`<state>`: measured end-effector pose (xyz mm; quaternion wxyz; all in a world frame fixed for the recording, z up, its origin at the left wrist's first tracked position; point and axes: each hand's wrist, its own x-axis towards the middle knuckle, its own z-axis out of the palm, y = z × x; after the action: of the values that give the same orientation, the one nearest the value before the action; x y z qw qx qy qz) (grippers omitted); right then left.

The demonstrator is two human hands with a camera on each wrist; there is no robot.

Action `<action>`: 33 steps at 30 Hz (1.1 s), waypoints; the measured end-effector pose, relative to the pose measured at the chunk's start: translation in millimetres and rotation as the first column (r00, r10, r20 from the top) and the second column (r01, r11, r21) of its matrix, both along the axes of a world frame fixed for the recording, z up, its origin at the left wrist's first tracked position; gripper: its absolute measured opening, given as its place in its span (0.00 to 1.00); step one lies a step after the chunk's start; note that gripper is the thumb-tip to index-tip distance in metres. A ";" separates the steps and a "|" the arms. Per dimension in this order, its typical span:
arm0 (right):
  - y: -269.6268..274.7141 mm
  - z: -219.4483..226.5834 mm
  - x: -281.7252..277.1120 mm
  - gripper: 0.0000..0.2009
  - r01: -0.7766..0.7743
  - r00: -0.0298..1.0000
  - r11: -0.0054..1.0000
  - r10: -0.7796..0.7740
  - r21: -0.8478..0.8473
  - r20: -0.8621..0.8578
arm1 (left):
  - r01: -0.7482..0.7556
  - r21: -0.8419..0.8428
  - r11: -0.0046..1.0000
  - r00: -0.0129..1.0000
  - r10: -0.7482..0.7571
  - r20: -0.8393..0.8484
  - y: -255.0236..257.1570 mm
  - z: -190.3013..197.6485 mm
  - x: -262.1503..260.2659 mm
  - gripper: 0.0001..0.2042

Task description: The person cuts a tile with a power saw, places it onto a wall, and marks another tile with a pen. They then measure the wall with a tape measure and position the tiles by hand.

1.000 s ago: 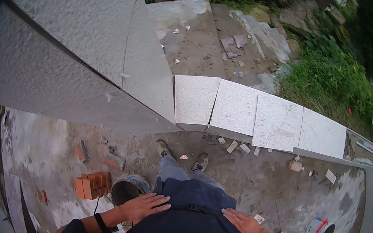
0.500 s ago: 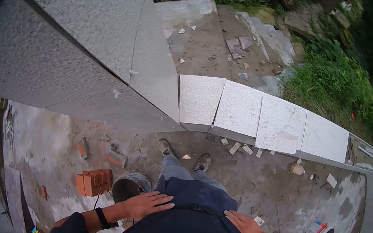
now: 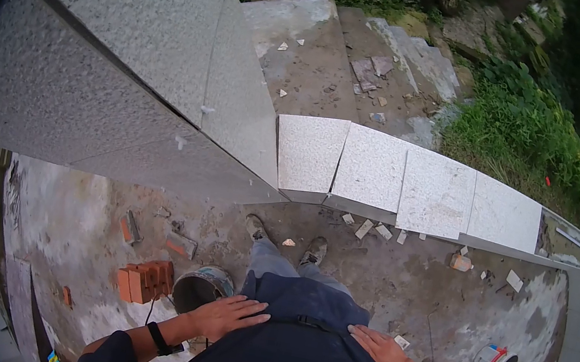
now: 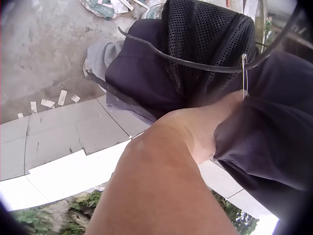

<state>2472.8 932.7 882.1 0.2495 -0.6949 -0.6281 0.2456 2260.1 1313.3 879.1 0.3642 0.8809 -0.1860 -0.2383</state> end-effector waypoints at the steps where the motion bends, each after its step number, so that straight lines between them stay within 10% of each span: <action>1: -0.8 -1.2 -0.1 0.26 -0.005 1.000 1.000 0.005 0.005 0.006 | 0.001 -0.001 1.000 1.000 -0.001 0.000 -0.3 -0.6 -0.3 0.43; 33: -2.9 -4.1 -1.8 0.25 -0.002 1.000 1.000 0.002 -0.005 0.019 | -0.003 -0.008 1.000 1.000 0.003 -0.011 0.2 2.1 4.0 0.45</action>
<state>2471.0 929.8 878.0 0.2416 -0.6973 -0.6305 0.2406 2264.1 1313.5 881.2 0.3689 0.8785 -0.1838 -0.2418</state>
